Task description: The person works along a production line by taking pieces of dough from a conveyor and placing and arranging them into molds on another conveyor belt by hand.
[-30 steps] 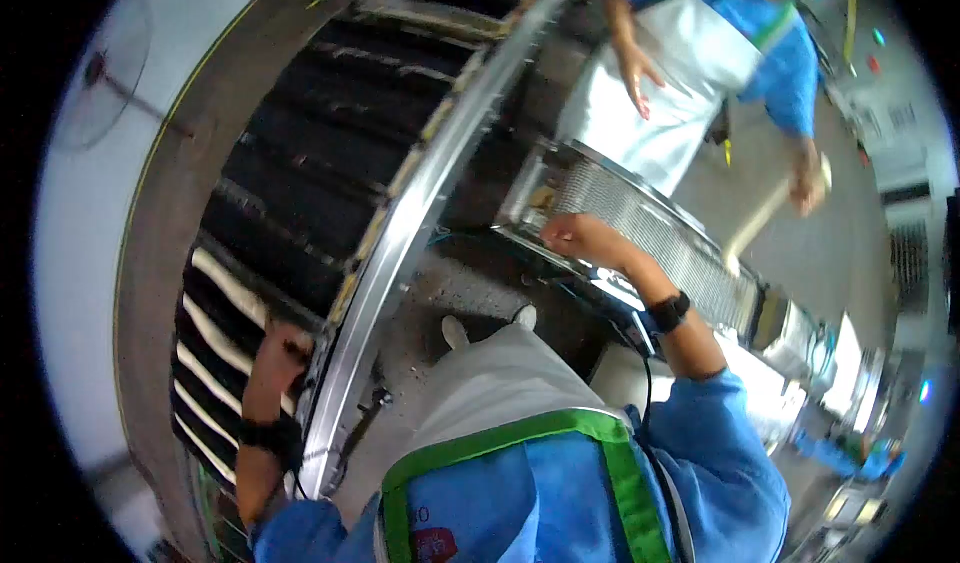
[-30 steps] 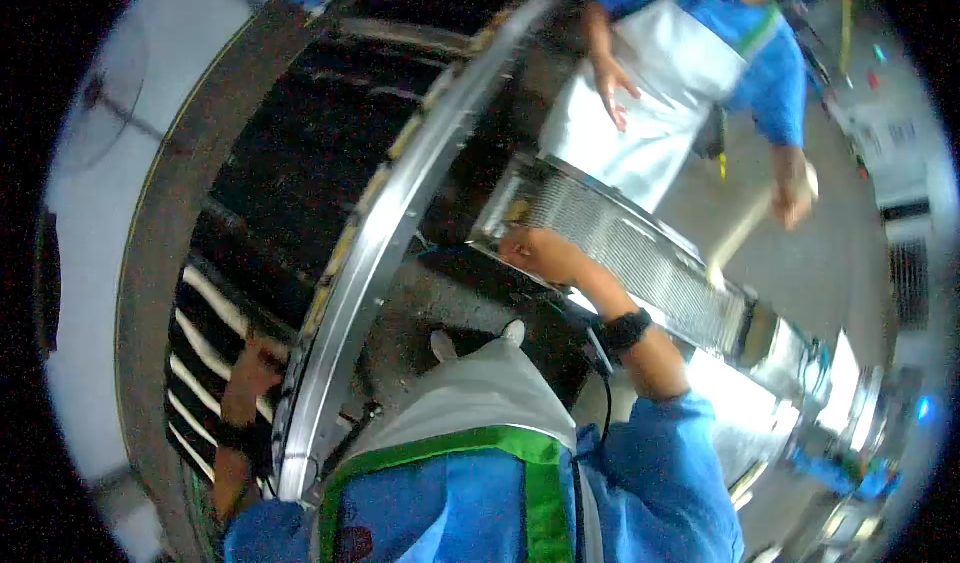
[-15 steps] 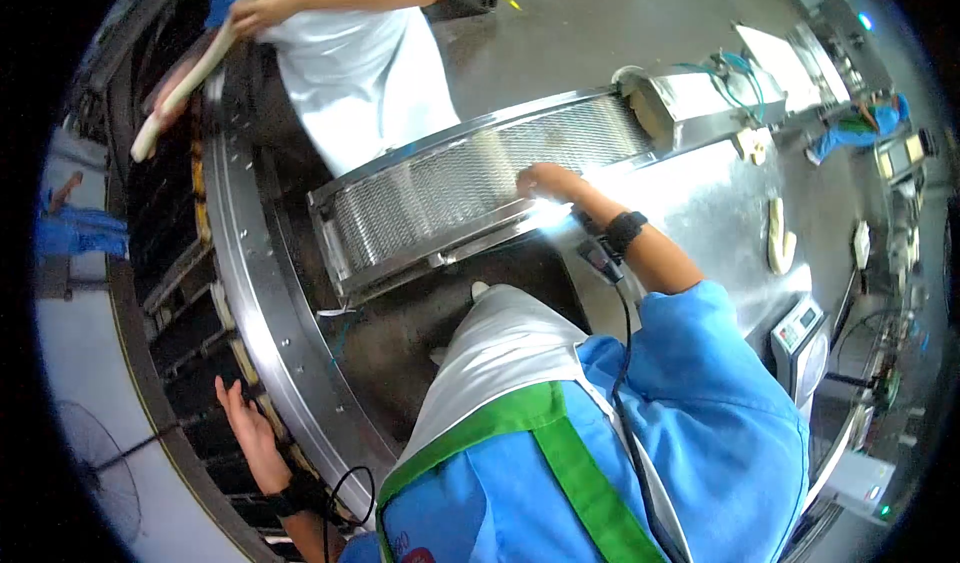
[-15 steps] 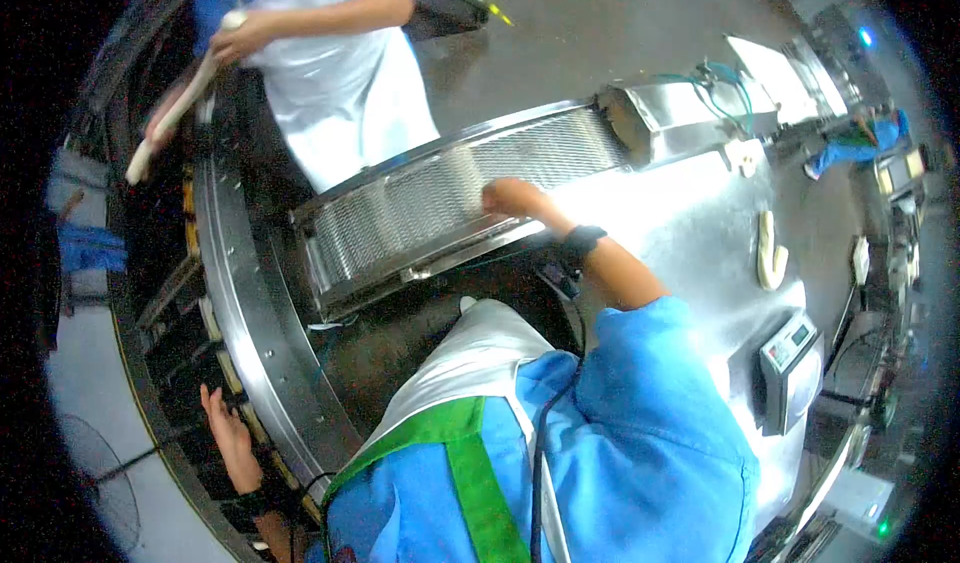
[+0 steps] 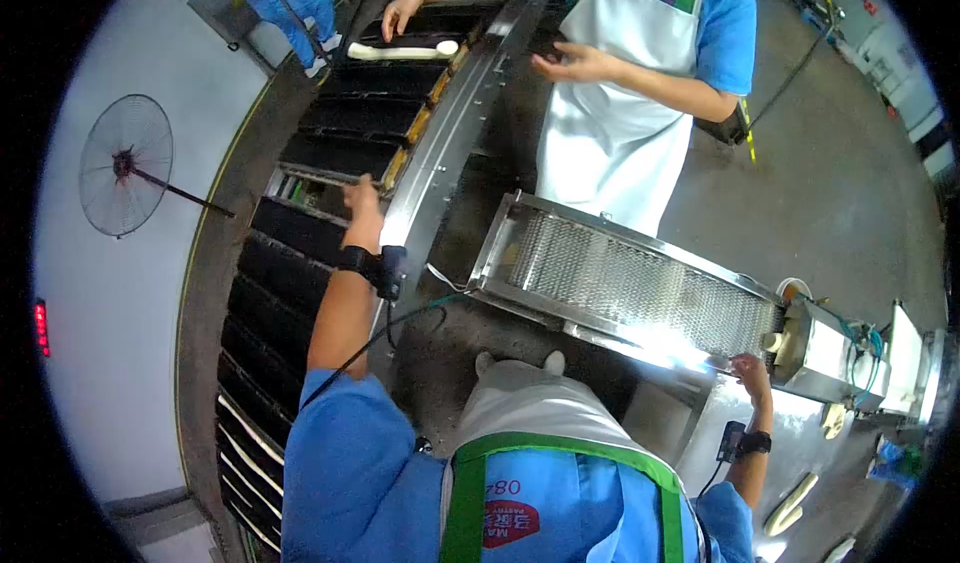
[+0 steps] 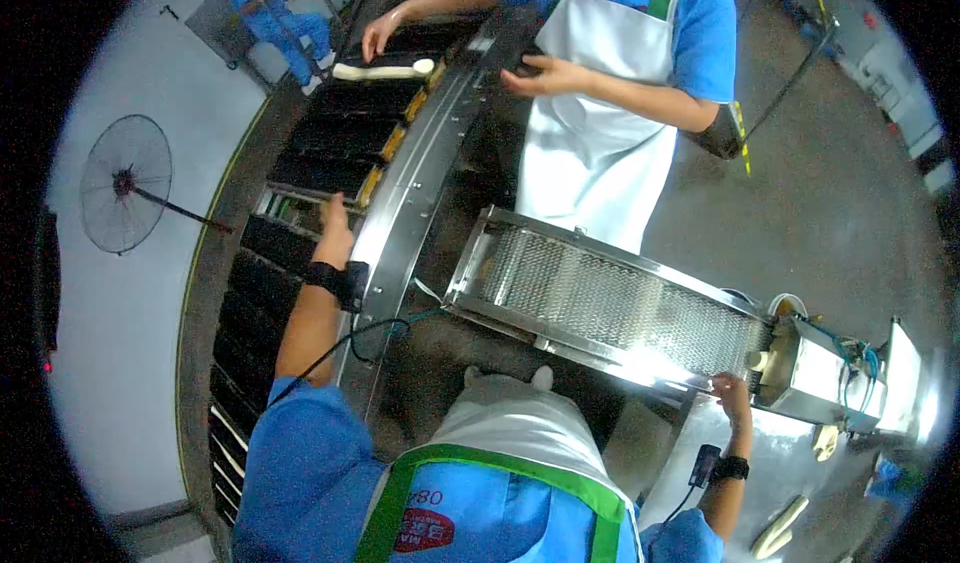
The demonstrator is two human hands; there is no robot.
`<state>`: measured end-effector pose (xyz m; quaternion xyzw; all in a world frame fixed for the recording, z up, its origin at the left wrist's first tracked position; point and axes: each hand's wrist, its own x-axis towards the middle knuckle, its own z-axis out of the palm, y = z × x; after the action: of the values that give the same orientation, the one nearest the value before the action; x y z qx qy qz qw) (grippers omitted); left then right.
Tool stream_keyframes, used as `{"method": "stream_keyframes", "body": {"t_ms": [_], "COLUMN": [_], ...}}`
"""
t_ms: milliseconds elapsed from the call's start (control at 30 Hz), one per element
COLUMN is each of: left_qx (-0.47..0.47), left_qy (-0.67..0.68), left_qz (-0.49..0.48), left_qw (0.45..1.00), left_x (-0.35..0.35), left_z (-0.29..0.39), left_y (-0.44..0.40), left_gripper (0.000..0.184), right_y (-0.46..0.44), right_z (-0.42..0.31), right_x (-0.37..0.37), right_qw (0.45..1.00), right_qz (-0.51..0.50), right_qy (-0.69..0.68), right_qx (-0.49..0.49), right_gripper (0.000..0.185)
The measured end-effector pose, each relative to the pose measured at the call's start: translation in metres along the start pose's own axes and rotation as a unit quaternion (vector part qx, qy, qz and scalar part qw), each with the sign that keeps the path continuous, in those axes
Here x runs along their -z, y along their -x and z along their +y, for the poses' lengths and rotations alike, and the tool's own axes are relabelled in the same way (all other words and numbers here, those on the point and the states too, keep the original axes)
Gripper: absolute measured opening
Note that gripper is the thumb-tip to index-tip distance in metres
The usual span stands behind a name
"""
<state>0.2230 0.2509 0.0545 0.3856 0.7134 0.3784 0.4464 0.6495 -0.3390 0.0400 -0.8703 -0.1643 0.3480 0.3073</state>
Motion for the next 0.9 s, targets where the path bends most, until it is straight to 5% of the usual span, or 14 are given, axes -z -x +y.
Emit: {"method": "stream_keyframes", "body": {"t_ms": [33, 67, 100, 133, 167, 233, 267, 300, 367, 533, 600, 767, 833, 900], "left_qx": [0.036, -0.070, -0.273, -0.483, -0.439, -0.414, -0.495, -0.492, -0.369, -0.419, -0.159, -0.463, -0.453, -0.398], "left_qy": [0.050, 0.012, -0.227, -0.402, -0.408, -0.367, -0.388, -0.336, -0.223, -0.263, -0.078, -0.280, -0.279, -0.345], "left_qz": [0.006, -0.049, -0.105, -0.063, -0.073, -0.142, -0.124, -0.165, -0.343, -0.290, -0.300, -0.294, -0.309, -0.276], "left_qw": [0.998, 0.996, 0.929, 0.775, 0.797, 0.820, 0.767, 0.786, 0.835, 0.819, 0.937, 0.787, 0.788, 0.804], "left_x": [0.009, 0.020, 0.031, 0.042, 0.047, 0.046, 0.055, 0.063, 0.044, 0.074, 0.075, 0.070, 0.064, 0.071], "left_z": [0.006, 0.014, -0.001, -0.015, 0.000, 0.034, 0.001, -0.008, 0.019, -0.014, -0.011, 0.019, 0.029, 0.040], "left_y": [-0.006, 0.007, -0.025, -0.057, -0.050, -0.014, -0.076, -0.108, -0.058, -0.167, -0.153, -0.001, 0.025, 0.049], "left_gripper": [0.069, 0.063, 0.058, 0.053, 0.061, 0.074, 0.067, 0.061, 0.049, 0.033, 0.031, 0.044, 0.052, 0.054], "right_y": [-0.011, -0.016, -0.007, -0.027, -0.047, -0.063, -0.063, -0.032, -0.039, -0.054, -0.077, -0.120, -0.101, -0.119], "right_z": [-0.002, 0.000, -0.011, 0.010, 0.030, 0.050, 0.054, -0.013, -0.009, -0.010, 0.011, 0.014, -0.033, -0.018], "right_x": [0.002, 0.004, 0.004, 0.005, 0.006, 0.038, 0.052, 0.057, 0.062, 0.069, 0.072, 0.077, 0.052, 0.040], "right_qw": [1.000, 0.999, 0.985, 0.987, 0.988, 0.762, 0.931, 0.974, 0.963, 0.997, 0.975, 0.909, 0.900, 0.946], "right_qz": [-0.002, 0.003, -0.013, 0.000, 0.012, 0.038, 0.031, 0.030, 0.037, 0.074, 0.155, 0.290, 0.356, 0.234], "right_qy": [0.013, 0.021, 0.153, 0.124, 0.096, 0.532, 0.307, 0.212, 0.191, -0.036, -0.131, -0.209, -0.132, 0.092], "right_qx": [0.023, 0.036, 0.076, 0.099, 0.122, 0.368, 0.195, 0.075, 0.187, 0.011, -0.094, -0.213, -0.212, -0.202], "right_gripper": [0.019, 0.019, 0.021, 0.019, 0.017, 0.018, 0.019, 0.021, 0.024, 0.025, 0.036, 0.068, 0.051, 0.041]}}
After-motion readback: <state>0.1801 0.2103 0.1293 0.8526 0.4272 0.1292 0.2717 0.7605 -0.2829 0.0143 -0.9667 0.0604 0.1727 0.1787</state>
